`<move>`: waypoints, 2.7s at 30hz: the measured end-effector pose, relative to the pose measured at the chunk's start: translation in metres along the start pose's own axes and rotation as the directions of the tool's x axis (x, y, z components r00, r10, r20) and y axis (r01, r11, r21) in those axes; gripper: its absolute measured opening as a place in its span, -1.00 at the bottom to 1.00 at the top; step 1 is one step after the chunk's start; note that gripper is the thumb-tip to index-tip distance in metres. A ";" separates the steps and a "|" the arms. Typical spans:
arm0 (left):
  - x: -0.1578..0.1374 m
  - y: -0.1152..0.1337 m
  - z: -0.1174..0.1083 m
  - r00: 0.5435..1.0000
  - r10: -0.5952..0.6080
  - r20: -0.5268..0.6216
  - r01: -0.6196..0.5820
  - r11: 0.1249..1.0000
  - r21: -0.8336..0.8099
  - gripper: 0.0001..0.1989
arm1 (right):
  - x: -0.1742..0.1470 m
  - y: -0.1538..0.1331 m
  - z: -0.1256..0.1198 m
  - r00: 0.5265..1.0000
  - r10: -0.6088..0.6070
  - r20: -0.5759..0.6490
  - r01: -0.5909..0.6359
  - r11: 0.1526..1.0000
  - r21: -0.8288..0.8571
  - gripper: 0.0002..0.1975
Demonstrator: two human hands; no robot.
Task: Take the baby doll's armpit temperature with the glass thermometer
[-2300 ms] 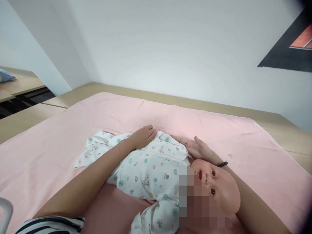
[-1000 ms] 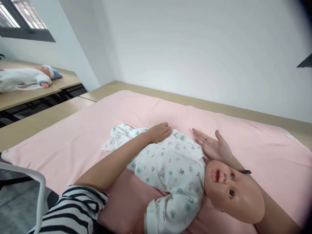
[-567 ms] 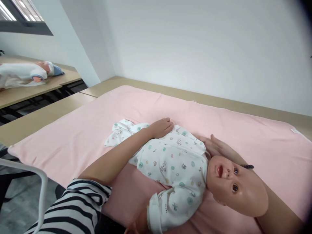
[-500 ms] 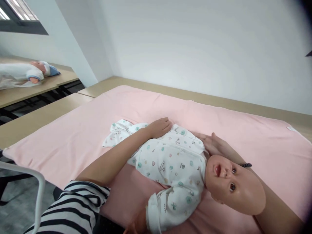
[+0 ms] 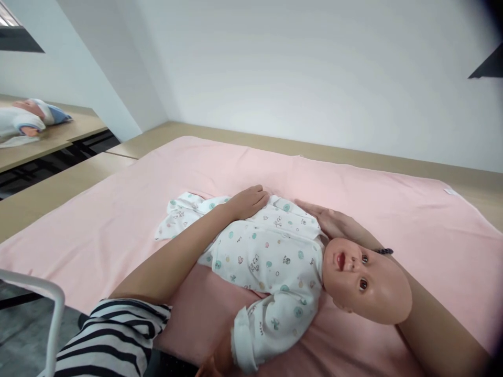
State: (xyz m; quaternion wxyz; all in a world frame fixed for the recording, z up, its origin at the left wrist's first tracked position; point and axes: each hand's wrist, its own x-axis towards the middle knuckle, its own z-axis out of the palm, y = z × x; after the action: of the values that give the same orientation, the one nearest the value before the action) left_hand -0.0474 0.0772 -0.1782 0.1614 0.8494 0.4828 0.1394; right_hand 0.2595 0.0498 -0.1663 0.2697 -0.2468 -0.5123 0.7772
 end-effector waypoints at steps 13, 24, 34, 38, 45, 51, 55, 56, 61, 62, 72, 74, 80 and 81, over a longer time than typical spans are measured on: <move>0.000 0.002 -0.002 1.000 -0.007 0.013 0.007 1.000 0.018 -0.57 | 0.008 0.002 -0.005 0.990 0.030 0.137 -0.023 0.998 -0.051 -0.43; 0.000 0.001 -0.002 1.000 0.000 -0.005 0.000 1.000 0.002 -0.59 | 0.016 0.021 -0.026 0.994 -0.105 -0.015 0.105 0.994 -0.009 -0.41; -0.001 0.002 -0.003 1.000 0.012 0.006 -0.012 1.000 0.018 -0.58 | 0.017 0.015 -0.023 0.993 -0.108 0.039 0.108 0.994 -0.002 -0.37; -0.001 0.000 -0.002 1.000 0.018 0.001 -0.018 1.000 0.014 -0.57 | 0.019 0.015 -0.025 0.987 -0.018 0.161 0.027 0.998 -0.051 -0.32; -0.002 0.002 -0.004 1.000 0.005 -0.008 -0.006 1.000 -0.002 -0.59 | 0.008 0.010 -0.011 0.996 -0.019 0.087 0.024 0.998 -0.064 -0.41; -0.001 0.004 -0.004 1.000 -0.012 -0.009 0.012 1.000 -0.002 -0.60 | -0.007 0.009 -0.005 0.997 -0.014 0.071 0.018 0.998 -0.066 -0.23; -0.001 0.002 -0.003 1.000 -0.004 0.004 0.004 1.000 0.005 -0.59 | 0.008 0.015 -0.017 0.998 -0.030 0.056 0.034 0.998 -0.058 -0.24; -0.001 0.002 -0.003 1.000 -0.004 0.004 0.004 1.000 0.006 -0.59 | 0.012 0.016 -0.020 0.998 -0.041 0.050 0.043 0.998 -0.049 -0.25; -0.001 0.002 -0.003 1.000 -0.004 0.010 0.004 1.000 0.004 -0.60 | 0.020 0.018 -0.026 0.990 0.004 0.141 0.003 0.999 -0.046 -0.30; -0.001 0.002 -0.003 1.000 -0.002 0.012 0.002 1.000 0.003 -0.60 | 0.020 0.018 -0.026 0.989 0.002 0.146 0.005 0.999 -0.049 -0.30; -0.001 0.005 -0.004 1.000 -0.020 0.010 0.021 1.000 -0.007 -0.62 | 0.021 0.021 -0.033 0.991 -0.060 0.121 0.060 0.998 0.001 -0.29; -0.001 0.004 -0.004 1.000 -0.015 0.011 0.015 1.000 -0.001 -0.62 | 0.020 0.020 -0.031 0.992 -0.102 0.069 0.103 0.995 -0.011 -0.27; -0.001 0.005 -0.004 0.999 -0.020 0.025 0.019 1.000 0.012 -0.58 | 0.020 0.015 -0.024 0.989 -0.092 0.115 0.109 0.983 -0.147 -0.25; -0.001 0.005 -0.004 0.999 -0.019 0.027 0.018 1.000 0.014 -0.58 | 0.020 0.015 -0.024 0.989 -0.113 0.100 0.127 0.979 -0.158 -0.24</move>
State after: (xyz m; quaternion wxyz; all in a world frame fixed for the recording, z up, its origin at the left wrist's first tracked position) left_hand -0.0458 0.0742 -0.1725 0.1632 0.8479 0.4893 0.1227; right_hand 0.2586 0.0745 -0.1909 0.2714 -0.2013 -0.6002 0.7250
